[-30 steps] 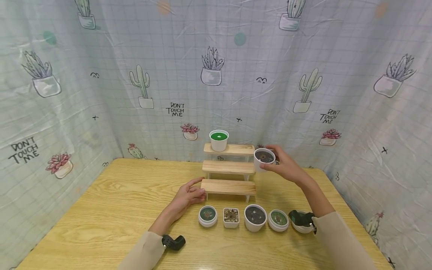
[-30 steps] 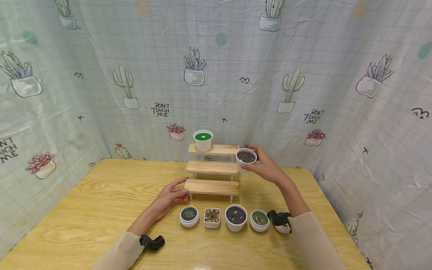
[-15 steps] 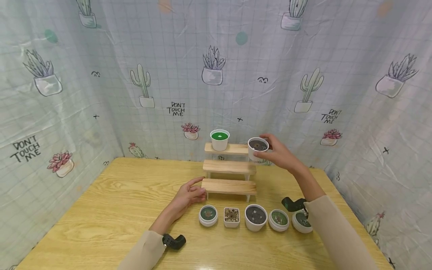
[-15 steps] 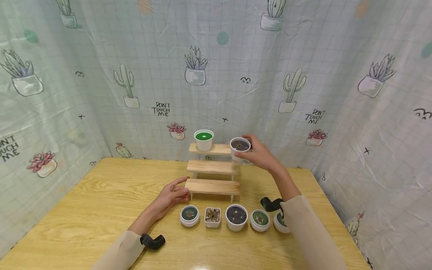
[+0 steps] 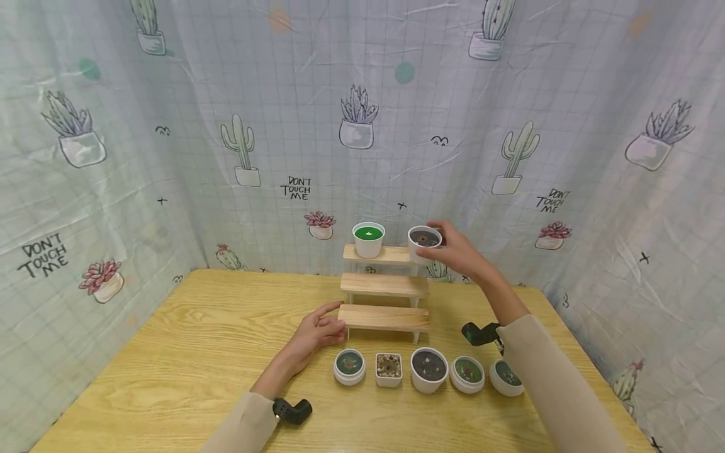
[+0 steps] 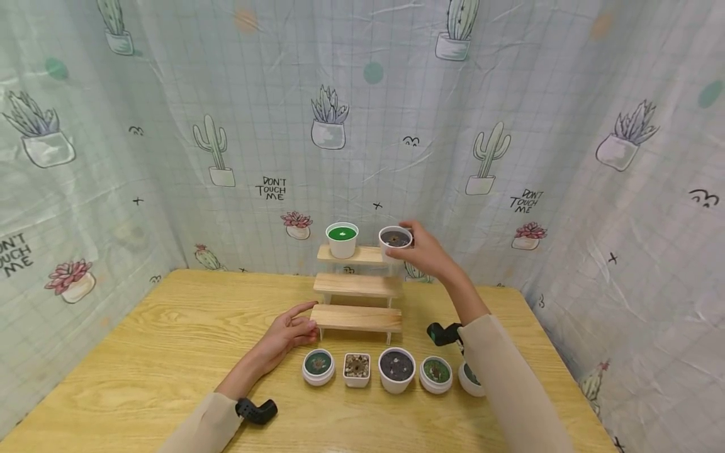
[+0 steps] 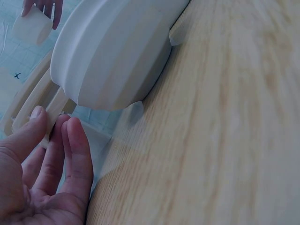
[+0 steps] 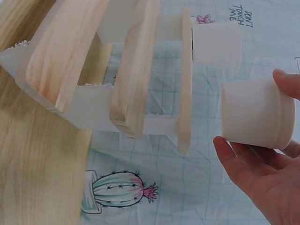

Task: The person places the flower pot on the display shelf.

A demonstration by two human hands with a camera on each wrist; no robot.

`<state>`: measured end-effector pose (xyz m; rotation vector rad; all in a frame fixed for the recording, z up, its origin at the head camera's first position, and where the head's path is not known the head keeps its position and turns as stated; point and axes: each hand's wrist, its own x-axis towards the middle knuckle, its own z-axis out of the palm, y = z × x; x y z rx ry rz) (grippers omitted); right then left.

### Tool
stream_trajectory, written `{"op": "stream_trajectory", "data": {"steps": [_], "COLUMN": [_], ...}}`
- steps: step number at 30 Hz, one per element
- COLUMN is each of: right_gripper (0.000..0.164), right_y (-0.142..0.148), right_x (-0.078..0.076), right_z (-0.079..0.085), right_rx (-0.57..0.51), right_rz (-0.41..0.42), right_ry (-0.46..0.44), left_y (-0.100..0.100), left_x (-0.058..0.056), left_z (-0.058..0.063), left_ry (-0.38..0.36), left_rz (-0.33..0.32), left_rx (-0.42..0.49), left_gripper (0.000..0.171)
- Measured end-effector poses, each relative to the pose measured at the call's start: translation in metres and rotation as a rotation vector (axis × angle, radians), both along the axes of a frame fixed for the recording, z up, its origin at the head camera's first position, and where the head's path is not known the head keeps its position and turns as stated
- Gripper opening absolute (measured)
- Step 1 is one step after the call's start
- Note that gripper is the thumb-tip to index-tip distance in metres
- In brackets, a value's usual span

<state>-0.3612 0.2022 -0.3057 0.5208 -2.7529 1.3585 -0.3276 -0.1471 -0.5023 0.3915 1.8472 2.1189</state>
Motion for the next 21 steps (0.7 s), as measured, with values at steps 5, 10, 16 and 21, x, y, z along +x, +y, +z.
{"op": "stream_trajectory", "data": {"steps": [5,10,16,21], "right_gripper": [0.083,0.083,0.083,0.084], "right_y": [-0.002,-0.002,-0.001,-0.003], "right_x": [-0.006,-0.01,-0.017,-0.021], "right_z": [0.0,-0.003,-0.006,-0.005], "right_rx": [-0.005,-0.002,0.011,0.0], "right_rz": [-0.007,-0.015,-0.032,-0.03], "right_ry": [-0.002,0.0,0.005,0.012], "left_y": [0.0,0.0,0.0,0.001], "left_x": [0.001,0.0,0.002,0.001], "left_z": [-0.001,-0.002,-0.001,0.0], "left_ry": [0.003,-0.005,-0.009,0.001], "left_rz": [0.009,0.003,0.004,0.004], "left_rx": [0.006,0.005,0.002,0.005], "left_gripper": [0.067,0.068,0.068,0.068]}}
